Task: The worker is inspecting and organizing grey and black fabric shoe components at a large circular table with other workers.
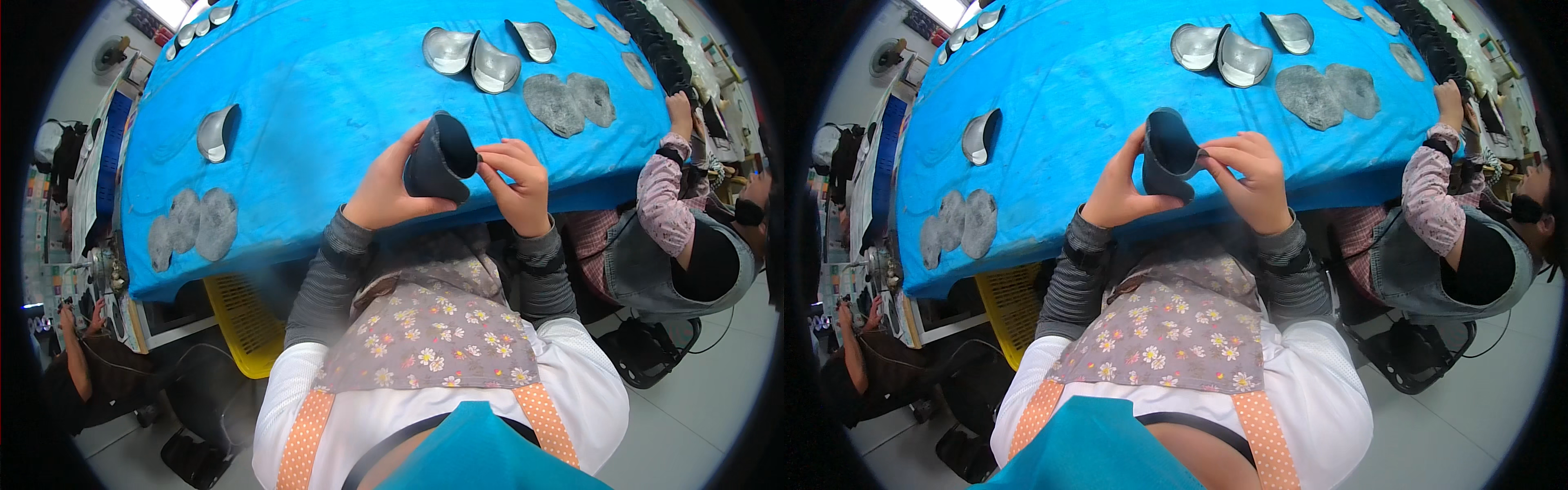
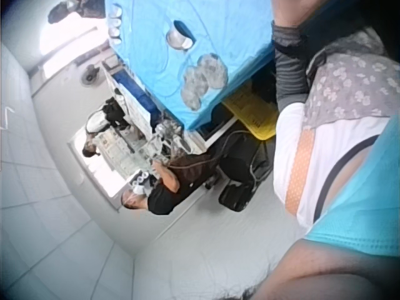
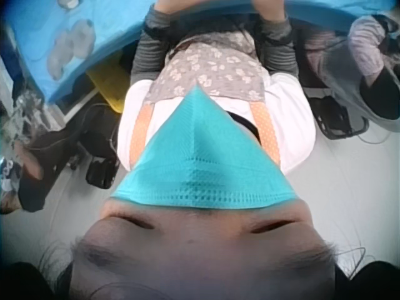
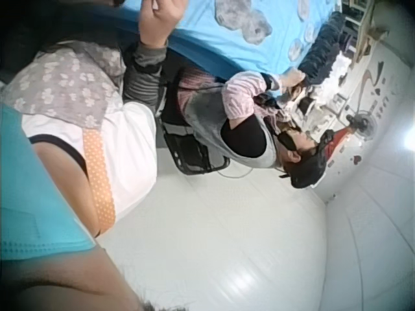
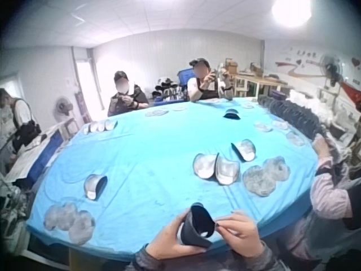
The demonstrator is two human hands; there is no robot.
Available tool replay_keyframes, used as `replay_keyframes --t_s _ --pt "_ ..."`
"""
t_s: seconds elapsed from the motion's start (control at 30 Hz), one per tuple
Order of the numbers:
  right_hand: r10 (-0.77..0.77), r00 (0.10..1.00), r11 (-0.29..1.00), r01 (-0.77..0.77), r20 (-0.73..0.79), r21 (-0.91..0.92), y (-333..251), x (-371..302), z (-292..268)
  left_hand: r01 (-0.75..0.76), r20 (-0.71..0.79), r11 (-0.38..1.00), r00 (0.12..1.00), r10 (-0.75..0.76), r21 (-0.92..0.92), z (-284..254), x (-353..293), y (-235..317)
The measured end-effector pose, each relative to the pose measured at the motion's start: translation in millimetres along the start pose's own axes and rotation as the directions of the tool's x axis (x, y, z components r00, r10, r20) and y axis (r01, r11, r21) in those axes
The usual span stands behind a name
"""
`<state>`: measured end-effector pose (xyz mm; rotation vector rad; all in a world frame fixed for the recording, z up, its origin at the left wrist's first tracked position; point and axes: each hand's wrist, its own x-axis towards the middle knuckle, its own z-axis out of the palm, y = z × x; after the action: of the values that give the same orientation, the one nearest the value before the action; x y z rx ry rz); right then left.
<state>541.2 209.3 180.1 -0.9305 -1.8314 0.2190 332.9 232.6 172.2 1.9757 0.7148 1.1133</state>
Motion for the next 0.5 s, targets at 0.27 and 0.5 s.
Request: replay_keyframes --t_s 0.27,0.5 --pt "-0.098 0.995 0.98 0.098 0.012 -0.17 -6 -4 17 0.148 0.138 0.986 0.978 -0.158 0.081 -18 -19 -12" --pt "-0.155 0.987 0.967 0.158 0.03 -0.199 -20 -12 28 0.361 -0.294 0.931 0.897 -0.331 0.054 -32 -28 22"
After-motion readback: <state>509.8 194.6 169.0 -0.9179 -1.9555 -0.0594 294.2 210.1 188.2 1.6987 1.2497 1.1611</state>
